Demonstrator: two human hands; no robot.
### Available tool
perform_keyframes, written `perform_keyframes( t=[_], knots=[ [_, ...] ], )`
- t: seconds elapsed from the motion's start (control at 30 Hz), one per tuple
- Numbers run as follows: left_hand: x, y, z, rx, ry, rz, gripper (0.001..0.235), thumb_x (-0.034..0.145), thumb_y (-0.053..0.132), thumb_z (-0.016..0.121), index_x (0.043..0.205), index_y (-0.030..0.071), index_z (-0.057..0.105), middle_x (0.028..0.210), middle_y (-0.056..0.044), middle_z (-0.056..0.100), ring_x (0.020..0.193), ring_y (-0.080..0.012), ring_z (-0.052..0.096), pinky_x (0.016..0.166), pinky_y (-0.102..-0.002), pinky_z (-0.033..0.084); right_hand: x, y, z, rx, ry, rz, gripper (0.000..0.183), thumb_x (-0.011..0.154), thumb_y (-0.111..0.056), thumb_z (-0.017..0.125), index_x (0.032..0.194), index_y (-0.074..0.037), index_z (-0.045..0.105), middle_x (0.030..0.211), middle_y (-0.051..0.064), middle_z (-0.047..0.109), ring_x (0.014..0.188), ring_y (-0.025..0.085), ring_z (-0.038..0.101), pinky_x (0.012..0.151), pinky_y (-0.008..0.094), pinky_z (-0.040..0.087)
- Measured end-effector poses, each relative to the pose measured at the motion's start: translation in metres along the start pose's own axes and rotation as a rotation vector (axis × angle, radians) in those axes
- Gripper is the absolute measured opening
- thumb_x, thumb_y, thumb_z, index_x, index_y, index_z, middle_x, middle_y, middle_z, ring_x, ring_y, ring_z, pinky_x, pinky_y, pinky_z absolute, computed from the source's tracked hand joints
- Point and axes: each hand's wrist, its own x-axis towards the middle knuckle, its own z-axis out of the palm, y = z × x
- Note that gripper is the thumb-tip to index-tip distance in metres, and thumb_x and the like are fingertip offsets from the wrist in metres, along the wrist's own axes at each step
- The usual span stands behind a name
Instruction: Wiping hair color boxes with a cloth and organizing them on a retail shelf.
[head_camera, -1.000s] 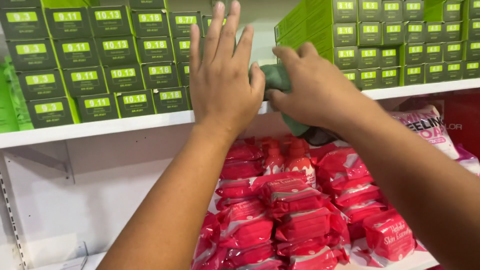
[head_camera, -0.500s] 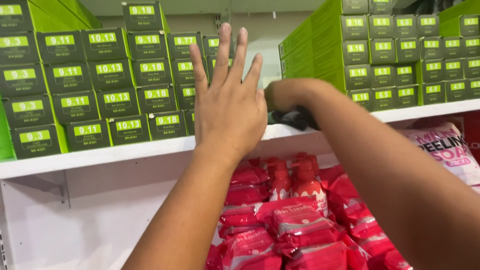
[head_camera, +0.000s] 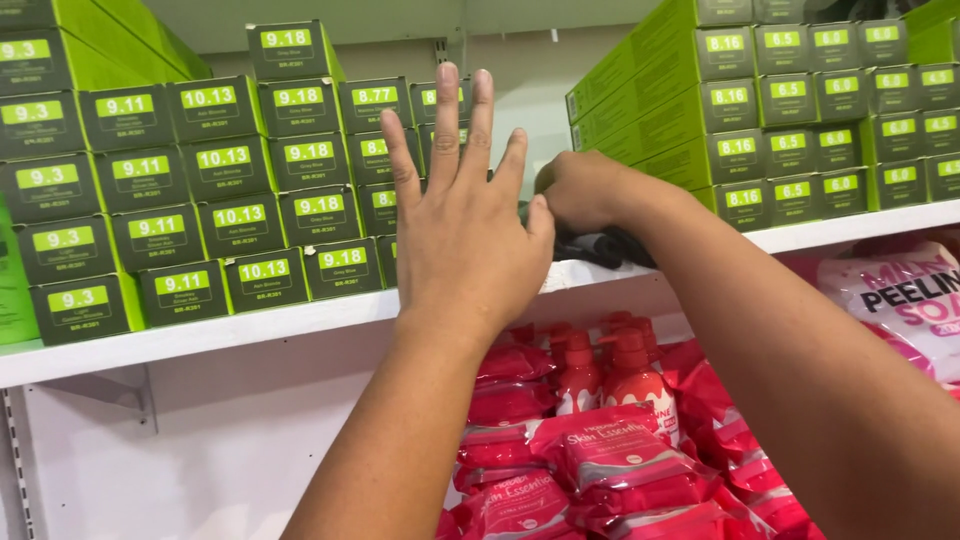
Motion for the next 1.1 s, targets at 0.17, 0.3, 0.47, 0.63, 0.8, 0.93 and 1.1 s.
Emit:
perform_keyframes(
  t=[0.17,0.3,0.47,0.63,0.8,0.93,1.1],
  knots=[
    [0.0,0.0,-0.001,0.008,-0.011,-0.021,0.065,0.089,0.039,0.058,0.147,0.01,0.055,0.169,-0.014,0.017,0.156,-0.0282,-0.002,0.123,-0.06,-0.008,0.02,0.007,0.011,-0.136,-0.167,0.066,0.034,0.09,-0.025,0.063,0.113,-0.005,0.077,0.116,0.022,0.075,0.106,0.038,0.071,0.098,0.047,0.052],
    [0.001,0.002,-0.001,-0.036,0.041,-0.038,0.069,0.094,0.043,0.054,0.155,0.013,0.045,0.17,-0.012,0.013,0.157,-0.0277,-0.003,0.125,-0.059,-0.007,0.021,0.007,0.01,0.055,-0.362,0.013,0.035,0.092,-0.028,0.057,0.119,-0.011,0.071,0.118,0.015,0.074,0.105,0.031,0.069,0.097,0.046,0.051],
    [0.002,0.004,-0.002,-0.015,0.029,-0.077,0.067,0.099,0.049,0.048,0.155,0.014,0.042,0.17,-0.012,0.011,0.157,-0.026,-0.004,0.125,-0.058,-0.007,-0.002,-0.007,-0.002,0.149,-0.381,-0.089,0.037,0.091,-0.029,0.055,0.12,-0.013,0.07,0.117,0.012,0.074,0.102,0.027,0.069,0.095,0.044,0.05],
    [0.003,0.004,-0.006,-0.015,-0.018,-0.092,0.066,0.099,0.05,0.046,0.154,0.014,0.043,0.17,-0.012,0.01,0.156,-0.0261,-0.004,0.124,-0.058,-0.007,-0.049,-0.034,-0.025,0.049,-0.248,0.014,0.037,0.094,-0.025,0.053,0.111,0.0,0.074,0.105,0.024,0.079,0.094,0.038,0.075,0.09,0.048,0.057],
    [0.002,0.003,-0.005,-0.014,-0.023,-0.09,0.063,0.099,0.041,0.048,0.155,0.014,0.042,0.17,-0.012,0.011,0.156,-0.0278,-0.004,0.124,-0.058,-0.008,-0.067,-0.051,-0.04,-0.146,-0.127,0.134,0.039,0.094,-0.026,0.052,0.115,-0.001,0.073,0.114,0.028,0.073,0.109,0.045,0.069,0.098,0.05,0.052],
    [0.003,0.002,-0.002,0.02,-0.025,-0.088,0.062,0.098,0.037,0.048,0.155,0.014,0.041,0.169,-0.013,0.01,0.156,-0.0286,-0.005,0.122,-0.059,-0.008,-0.041,-0.036,-0.026,-0.117,-0.148,0.099,0.039,0.093,-0.027,0.053,0.117,-0.002,0.072,0.115,0.026,0.073,0.109,0.044,0.07,0.098,0.05,0.052],
    [0.004,0.003,-0.004,0.014,-0.054,-0.093,0.061,0.096,0.033,0.047,0.154,0.014,0.039,0.168,-0.013,0.009,0.155,-0.029,-0.005,0.121,-0.059,-0.009,-0.025,-0.027,-0.017,-0.071,-0.174,0.053,0.04,0.092,-0.029,0.055,0.119,-0.004,0.071,0.116,0.024,0.073,0.109,0.041,0.07,0.098,0.049,0.052]
  ],
)
